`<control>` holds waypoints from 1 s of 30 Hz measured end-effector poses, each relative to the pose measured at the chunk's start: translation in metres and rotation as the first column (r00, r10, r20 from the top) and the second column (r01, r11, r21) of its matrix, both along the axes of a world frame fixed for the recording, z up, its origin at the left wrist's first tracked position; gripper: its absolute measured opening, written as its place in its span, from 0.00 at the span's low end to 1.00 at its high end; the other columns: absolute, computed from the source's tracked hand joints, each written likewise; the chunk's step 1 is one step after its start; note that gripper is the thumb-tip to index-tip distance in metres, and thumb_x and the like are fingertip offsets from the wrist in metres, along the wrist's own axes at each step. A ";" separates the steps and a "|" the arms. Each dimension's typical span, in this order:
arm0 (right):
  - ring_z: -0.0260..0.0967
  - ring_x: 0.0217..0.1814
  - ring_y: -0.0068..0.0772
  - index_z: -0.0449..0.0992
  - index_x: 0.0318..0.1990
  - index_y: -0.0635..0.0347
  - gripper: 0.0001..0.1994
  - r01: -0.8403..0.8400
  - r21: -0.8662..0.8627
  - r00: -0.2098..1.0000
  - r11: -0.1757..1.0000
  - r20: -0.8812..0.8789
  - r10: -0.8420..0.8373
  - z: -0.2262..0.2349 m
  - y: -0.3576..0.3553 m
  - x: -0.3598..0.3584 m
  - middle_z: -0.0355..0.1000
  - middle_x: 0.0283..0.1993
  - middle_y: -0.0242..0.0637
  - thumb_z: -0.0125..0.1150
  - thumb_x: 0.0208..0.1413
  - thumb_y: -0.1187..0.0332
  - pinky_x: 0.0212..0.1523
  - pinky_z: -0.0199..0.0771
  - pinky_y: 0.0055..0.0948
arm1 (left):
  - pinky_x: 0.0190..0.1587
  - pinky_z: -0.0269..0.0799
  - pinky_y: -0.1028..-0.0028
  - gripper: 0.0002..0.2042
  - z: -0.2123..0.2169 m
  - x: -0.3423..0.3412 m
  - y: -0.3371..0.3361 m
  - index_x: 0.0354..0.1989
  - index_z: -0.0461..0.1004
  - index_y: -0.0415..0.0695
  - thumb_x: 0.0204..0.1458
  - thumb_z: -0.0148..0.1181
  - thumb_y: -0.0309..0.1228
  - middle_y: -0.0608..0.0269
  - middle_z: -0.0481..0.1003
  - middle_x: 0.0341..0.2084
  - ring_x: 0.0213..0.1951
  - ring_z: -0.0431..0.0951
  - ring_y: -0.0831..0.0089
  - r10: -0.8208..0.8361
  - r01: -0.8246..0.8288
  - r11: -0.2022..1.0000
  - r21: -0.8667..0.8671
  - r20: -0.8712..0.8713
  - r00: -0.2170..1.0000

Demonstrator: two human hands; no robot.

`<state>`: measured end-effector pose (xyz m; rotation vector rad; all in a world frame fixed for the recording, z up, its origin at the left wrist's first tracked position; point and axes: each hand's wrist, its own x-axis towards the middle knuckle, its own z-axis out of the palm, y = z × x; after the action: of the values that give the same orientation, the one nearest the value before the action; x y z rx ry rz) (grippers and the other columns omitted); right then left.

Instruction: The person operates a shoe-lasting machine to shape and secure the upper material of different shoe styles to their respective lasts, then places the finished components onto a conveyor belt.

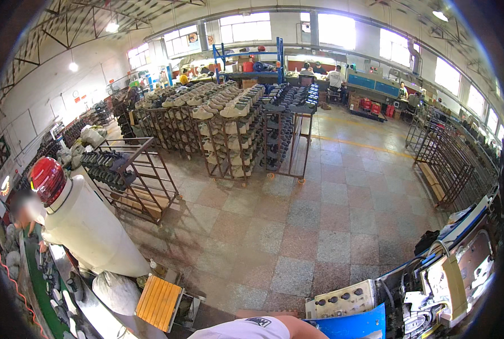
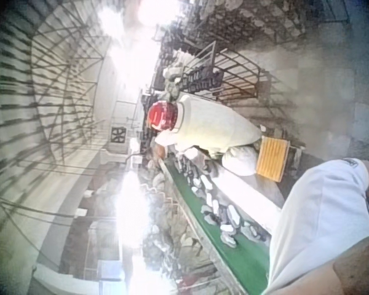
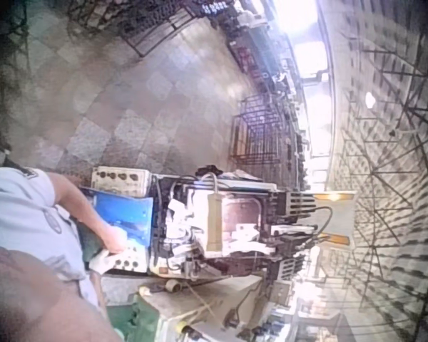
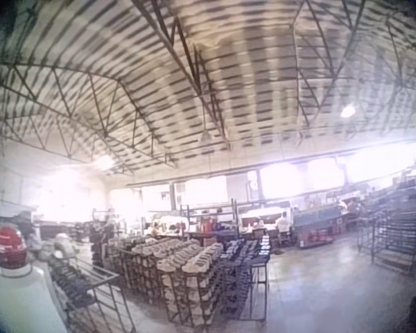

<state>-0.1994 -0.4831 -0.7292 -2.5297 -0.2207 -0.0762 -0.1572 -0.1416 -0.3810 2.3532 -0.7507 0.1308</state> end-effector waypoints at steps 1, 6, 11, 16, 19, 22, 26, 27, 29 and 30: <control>0.50 0.76 0.61 0.46 0.74 0.72 0.41 0.004 0.005 1.000 1.000 -0.002 -0.004 -0.001 0.001 -0.001 0.52 0.74 0.64 0.55 0.63 0.54 0.74 0.51 0.44 | 0.22 0.73 0.55 0.09 0.000 0.000 -0.002 0.19 0.77 0.47 0.43 0.57 0.38 0.52 0.77 0.16 0.20 0.78 0.52 0.001 -0.001 1.000 -0.013 0.021 1.000; 0.50 0.76 0.60 0.47 0.74 0.72 0.41 -0.015 0.012 1.000 1.000 -0.024 0.015 -0.001 0.002 0.001 0.53 0.73 0.63 0.55 0.63 0.54 0.73 0.51 0.44 | 0.22 0.74 0.55 0.09 -0.012 0.001 -0.002 0.20 0.78 0.47 0.44 0.57 0.37 0.51 0.77 0.17 0.20 0.79 0.52 -0.013 0.013 1.000 0.015 0.006 1.000; 0.51 0.75 0.60 0.47 0.74 0.71 0.40 0.007 0.024 0.999 1.000 -0.050 -0.006 -0.002 -0.003 -0.011 0.53 0.73 0.63 0.55 0.63 0.54 0.73 0.52 0.44 | 0.23 0.74 0.55 0.08 -0.012 0.004 -0.004 0.22 0.79 0.48 0.44 0.58 0.37 0.53 0.78 0.19 0.21 0.78 0.53 -0.041 0.041 0.999 -0.030 0.006 0.999; 0.51 0.75 0.60 0.48 0.73 0.71 0.40 -0.016 0.066 0.998 0.998 -0.057 0.020 -0.006 0.010 -0.001 0.54 0.73 0.63 0.55 0.63 0.54 0.73 0.52 0.44 | 0.24 0.74 0.55 0.08 -0.039 0.013 -0.012 0.23 0.80 0.49 0.44 0.58 0.38 0.54 0.78 0.20 0.22 0.78 0.53 -0.097 0.099 0.995 -0.017 0.115 0.989; 0.52 0.75 0.60 0.48 0.73 0.71 0.40 0.007 0.068 0.997 0.998 -0.075 -0.001 -0.005 0.003 -0.008 0.54 0.73 0.63 0.55 0.63 0.54 0.73 0.52 0.44 | 0.24 0.74 0.55 0.08 -0.024 0.009 -0.009 0.24 0.80 0.49 0.44 0.58 0.38 0.54 0.78 0.20 0.23 0.79 0.53 -0.096 0.097 0.995 -0.017 0.052 0.994; 0.52 0.74 0.60 0.48 0.73 0.71 0.40 0.016 0.093 0.996 0.996 -0.087 -0.008 -0.006 0.008 -0.011 0.54 0.73 0.62 0.55 0.63 0.54 0.72 0.53 0.44 | 0.25 0.74 0.56 0.09 -0.014 0.006 -0.005 0.24 0.79 0.49 0.44 0.57 0.38 0.54 0.78 0.21 0.23 0.79 0.53 -0.100 0.099 0.994 0.045 0.033 0.994; 0.53 0.74 0.59 0.49 0.73 0.71 0.40 0.024 0.102 0.994 0.994 -0.107 -0.013 -0.002 0.005 -0.014 0.55 0.72 0.62 0.55 0.63 0.54 0.72 0.53 0.44 | 0.25 0.74 0.56 0.10 -0.006 0.002 0.001 0.25 0.78 0.47 0.47 0.56 0.38 0.52 0.78 0.22 0.24 0.79 0.51 -0.069 0.074 0.995 -0.074 0.058 0.996; 0.53 0.74 0.59 0.49 0.73 0.71 0.39 0.029 0.109 0.994 0.994 -0.109 -0.017 -0.001 0.006 -0.015 0.55 0.72 0.62 0.55 0.63 0.54 0.72 0.53 0.44 | 0.25 0.74 0.56 0.10 -0.007 0.002 0.000 0.26 0.78 0.46 0.48 0.55 0.39 0.52 0.78 0.22 0.24 0.79 0.51 -0.067 0.073 0.992 -0.100 0.063 0.996; 0.53 0.74 0.59 0.49 0.73 0.71 0.39 0.046 0.111 0.993 0.993 -0.117 -0.033 0.008 0.004 -0.017 0.55 0.72 0.62 0.55 0.63 0.54 0.72 0.53 0.44 | 0.25 0.74 0.55 0.11 -0.003 0.001 0.000 0.26 0.78 0.46 0.49 0.55 0.38 0.51 0.78 0.23 0.25 0.79 0.50 -0.030 0.025 0.988 -0.154 -0.029 0.999; 0.53 0.74 0.59 0.49 0.73 0.71 0.39 0.048 0.107 0.991 0.993 -0.127 -0.034 0.016 0.001 -0.019 0.55 0.72 0.62 0.55 0.63 0.53 0.72 0.53 0.44 | 0.25 0.75 0.55 0.11 -0.001 -0.002 0.002 0.26 0.78 0.45 0.49 0.54 0.38 0.51 0.78 0.24 0.25 0.79 0.50 -0.006 -0.009 0.983 -0.183 -0.082 0.997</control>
<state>-0.2185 -0.4818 -0.7130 -2.4192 -0.1115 0.0521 -0.1592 -0.1400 -0.3824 2.1706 -0.6677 0.0992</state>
